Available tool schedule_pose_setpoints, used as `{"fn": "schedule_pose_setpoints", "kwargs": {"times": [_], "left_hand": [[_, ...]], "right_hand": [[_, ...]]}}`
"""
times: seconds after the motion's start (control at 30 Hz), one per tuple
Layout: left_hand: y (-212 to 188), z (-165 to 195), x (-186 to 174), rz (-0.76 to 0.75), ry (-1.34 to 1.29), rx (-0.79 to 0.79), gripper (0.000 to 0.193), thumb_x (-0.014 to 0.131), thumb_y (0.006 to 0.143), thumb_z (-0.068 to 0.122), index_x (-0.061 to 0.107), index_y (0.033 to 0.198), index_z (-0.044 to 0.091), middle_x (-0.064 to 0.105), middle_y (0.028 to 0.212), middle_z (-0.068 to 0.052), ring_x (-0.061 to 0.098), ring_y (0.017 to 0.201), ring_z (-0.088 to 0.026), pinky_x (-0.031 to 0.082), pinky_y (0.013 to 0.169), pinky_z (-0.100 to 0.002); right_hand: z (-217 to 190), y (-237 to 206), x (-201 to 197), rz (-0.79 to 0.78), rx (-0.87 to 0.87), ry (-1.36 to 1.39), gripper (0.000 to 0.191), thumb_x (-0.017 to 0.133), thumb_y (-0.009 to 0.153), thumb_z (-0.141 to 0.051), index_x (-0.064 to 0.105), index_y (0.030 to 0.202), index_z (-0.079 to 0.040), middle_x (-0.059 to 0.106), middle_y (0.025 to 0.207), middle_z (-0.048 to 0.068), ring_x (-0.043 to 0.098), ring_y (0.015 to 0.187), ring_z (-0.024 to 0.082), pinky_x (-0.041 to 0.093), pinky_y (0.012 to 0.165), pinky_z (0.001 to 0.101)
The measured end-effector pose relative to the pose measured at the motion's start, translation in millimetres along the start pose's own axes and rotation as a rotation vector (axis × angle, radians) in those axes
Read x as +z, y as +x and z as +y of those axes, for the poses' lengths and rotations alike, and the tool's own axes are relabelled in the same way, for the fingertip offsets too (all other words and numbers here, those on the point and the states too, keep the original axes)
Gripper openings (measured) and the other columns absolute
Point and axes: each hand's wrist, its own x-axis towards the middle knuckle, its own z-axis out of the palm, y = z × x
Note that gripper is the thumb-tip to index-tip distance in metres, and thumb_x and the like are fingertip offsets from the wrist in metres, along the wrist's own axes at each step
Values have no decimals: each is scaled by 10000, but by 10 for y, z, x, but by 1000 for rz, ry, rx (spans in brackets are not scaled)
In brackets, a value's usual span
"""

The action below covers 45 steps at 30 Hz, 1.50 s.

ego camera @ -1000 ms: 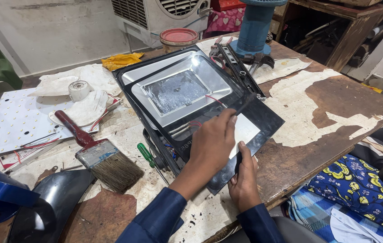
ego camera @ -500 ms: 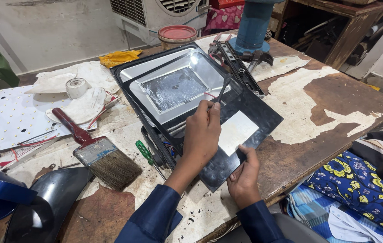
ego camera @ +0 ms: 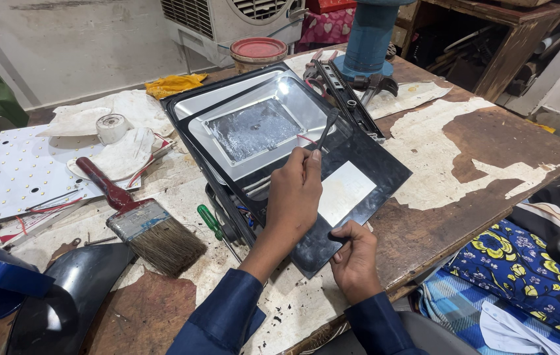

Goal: The person reassembles an LED floodlight on a workbench. They align the glass front panel over the reflector housing, hold it in place, and use a screwdriver to tighten the screws along the edge to secure the lens cover to the light body.

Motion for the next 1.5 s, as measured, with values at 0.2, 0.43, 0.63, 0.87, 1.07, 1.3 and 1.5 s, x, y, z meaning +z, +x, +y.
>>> {"fn": "schedule_pose_setpoints", "kwargs": {"times": [0.2, 0.43, 0.63, 0.87, 1.07, 1.3, 1.5], "left_hand": [[0, 24, 6, 25, 11, 11, 376, 478, 1046, 342, 622, 908, 23, 559, 518, -96, 589, 458, -230, 435, 501, -423], [8, 1, 8, 35, 11, 25, 368, 481, 1036, 340, 623, 910, 24, 588, 536, -114, 628, 480, -261, 453, 520, -435], [16, -11, -4, 37, 10, 27, 370, 482, 1036, 341, 621, 910, 22, 586, 540, -120, 628, 487, -276, 453, 528, -445], [8, 11, -26, 19, 22, 8, 382, 470, 1035, 355, 629, 913, 30, 590, 537, -109, 636, 492, -261, 460, 530, -434], [27, -36, -20, 4, 3, 13, 367, 480, 1034, 339, 636, 924, 25, 595, 545, -93, 631, 496, -235, 467, 531, -417], [-114, -5, -84, 111, -64, 137, 260, 484, 1009, 262, 561, 1104, 32, 613, 587, -114, 646, 515, -275, 470, 522, -433], [-484, 50, -446, -158, 430, 264, 286, 505, 1040, 324, 606, 947, 74, 641, 596, -173, 672, 614, -417, 497, 562, -527]], "right_hand": [[-66, -121, 152, -21, -69, -42, 212, 618, 717, 37, 503, 757, -136, 559, 638, 10, 359, 362, 87, 296, 335, 223], [-62, -117, 132, -88, -71, -36, 172, 636, 744, 14, 499, 746, -90, 538, 592, 12, 346, 334, 95, 306, 329, 227], [-69, -144, 174, -64, -81, -66, 160, 627, 738, 8, 519, 760, -107, 543, 577, -2, 329, 322, 87, 292, 317, 222], [-62, -169, 190, -94, -91, -85, 163, 636, 805, -20, 517, 732, -104, 501, 542, -12, 330, 321, 81, 304, 316, 229], [-48, -78, 98, -107, -6, 104, 159, 613, 804, -57, 513, 695, -118, 556, 610, 11, 419, 376, 104, 327, 342, 227], [-14, -14, 10, -22, 23, 27, 184, 606, 769, 0, 505, 699, -137, 571, 694, -2, 427, 457, 90, 313, 380, 209], [-58, -161, 113, -76, -3, 81, 25, 581, 829, -104, 582, 804, -105, 623, 730, 9, 464, 445, 114, 319, 366, 226]]}}
